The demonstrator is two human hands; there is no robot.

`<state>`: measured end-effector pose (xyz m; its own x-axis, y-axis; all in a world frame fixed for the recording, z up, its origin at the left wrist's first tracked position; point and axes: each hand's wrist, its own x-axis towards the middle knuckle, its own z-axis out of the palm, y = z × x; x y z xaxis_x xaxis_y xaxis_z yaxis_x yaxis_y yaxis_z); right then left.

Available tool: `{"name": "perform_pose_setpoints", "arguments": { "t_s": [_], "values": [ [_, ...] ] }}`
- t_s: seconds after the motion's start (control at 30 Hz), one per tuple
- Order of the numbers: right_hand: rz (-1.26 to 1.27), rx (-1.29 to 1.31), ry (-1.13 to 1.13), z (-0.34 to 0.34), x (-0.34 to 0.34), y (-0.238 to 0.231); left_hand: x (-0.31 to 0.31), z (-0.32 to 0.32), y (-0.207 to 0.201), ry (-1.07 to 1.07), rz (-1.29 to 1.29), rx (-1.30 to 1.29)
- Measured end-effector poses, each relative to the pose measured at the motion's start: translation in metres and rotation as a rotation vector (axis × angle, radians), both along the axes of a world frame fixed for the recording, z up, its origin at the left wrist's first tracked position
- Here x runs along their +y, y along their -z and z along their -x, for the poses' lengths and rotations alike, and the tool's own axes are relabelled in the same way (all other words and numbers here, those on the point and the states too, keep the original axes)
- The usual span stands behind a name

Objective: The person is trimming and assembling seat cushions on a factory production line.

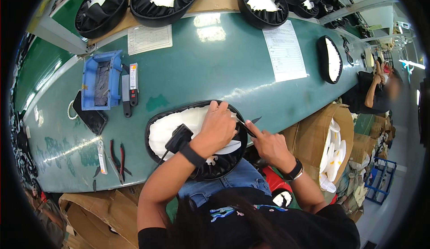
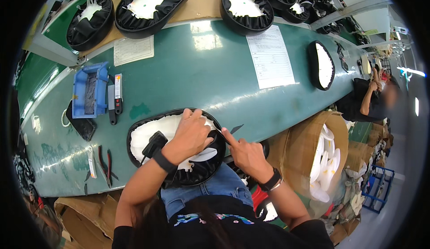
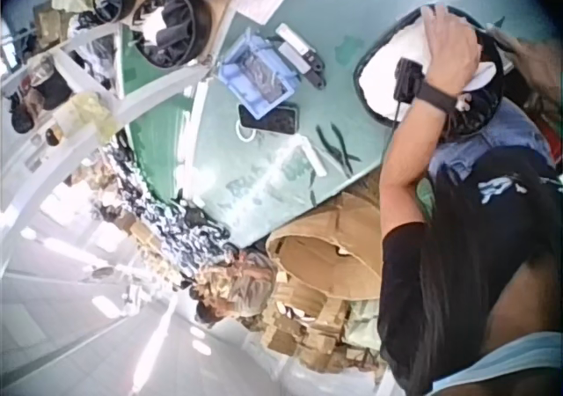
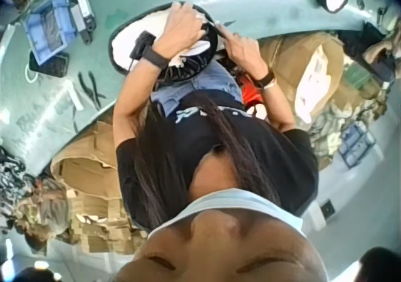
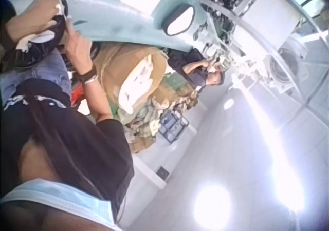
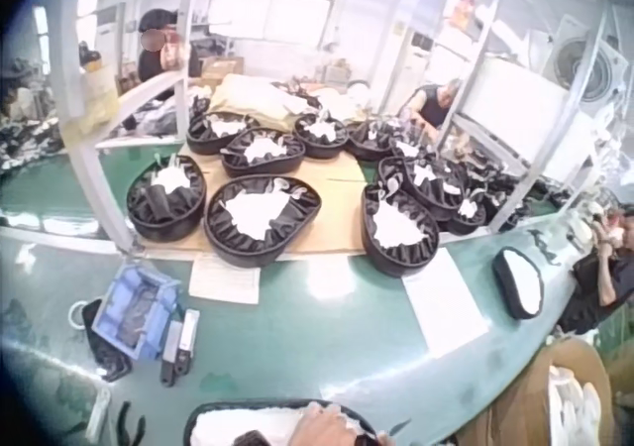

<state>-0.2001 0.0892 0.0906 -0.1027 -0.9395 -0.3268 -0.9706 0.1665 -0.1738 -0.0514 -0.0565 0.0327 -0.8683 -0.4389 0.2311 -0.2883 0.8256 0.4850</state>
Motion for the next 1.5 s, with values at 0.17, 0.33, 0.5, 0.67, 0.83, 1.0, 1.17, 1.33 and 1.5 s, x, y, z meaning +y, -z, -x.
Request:
{"name": "perform_pose_setpoints", "arguments": {
  "t_s": [0.17, 0.33, 0.5, 0.67, 0.83, 1.0, 1.17, 1.33, 1.5],
  "values": [
    [-0.021, -0.05, 0.166, -0.02, 0.033, 0.008, -0.015, 0.008, 0.014, 0.14, -0.617, 0.401],
    [-0.041, -0.16, 0.325, -0.076, 0.067, 0.002, -0.043, -0.019, 0.003, 0.123, -1.09, 0.691],
    [-0.023, 0.068, 0.067, -0.036, 0.001, -0.001, -0.069, -0.071, -0.016, -0.474, -0.605, 0.021],
    [0.019, 0.07, -0.245, 0.039, -0.084, 0.009, -0.045, -0.115, -0.03, -0.351, -0.743, 0.113],
    [-0.065, -0.06, -0.542, 0.038, -0.131, 0.008, -0.035, -0.072, -0.037, -0.379, -0.787, 0.33],
    [-0.105, -0.044, -0.538, 0.033, -0.132, 0.003, -0.064, -0.039, -0.005, -0.166, -0.18, -0.101],
    [-0.16, -0.009, -0.223, 0.006, -0.081, 0.001, -0.109, -0.043, 0.003, -0.269, -1.292, -0.049],
    [-0.193, 0.039, 0.027, -0.017, -0.026, -0.008, -0.114, -0.06, -0.003, -0.37, -1.36, 0.153],
    [-0.165, -0.038, 0.142, -0.036, -0.029, -0.01, -0.101, -0.083, -0.002, -0.069, -0.834, 0.272]
  ]
}}
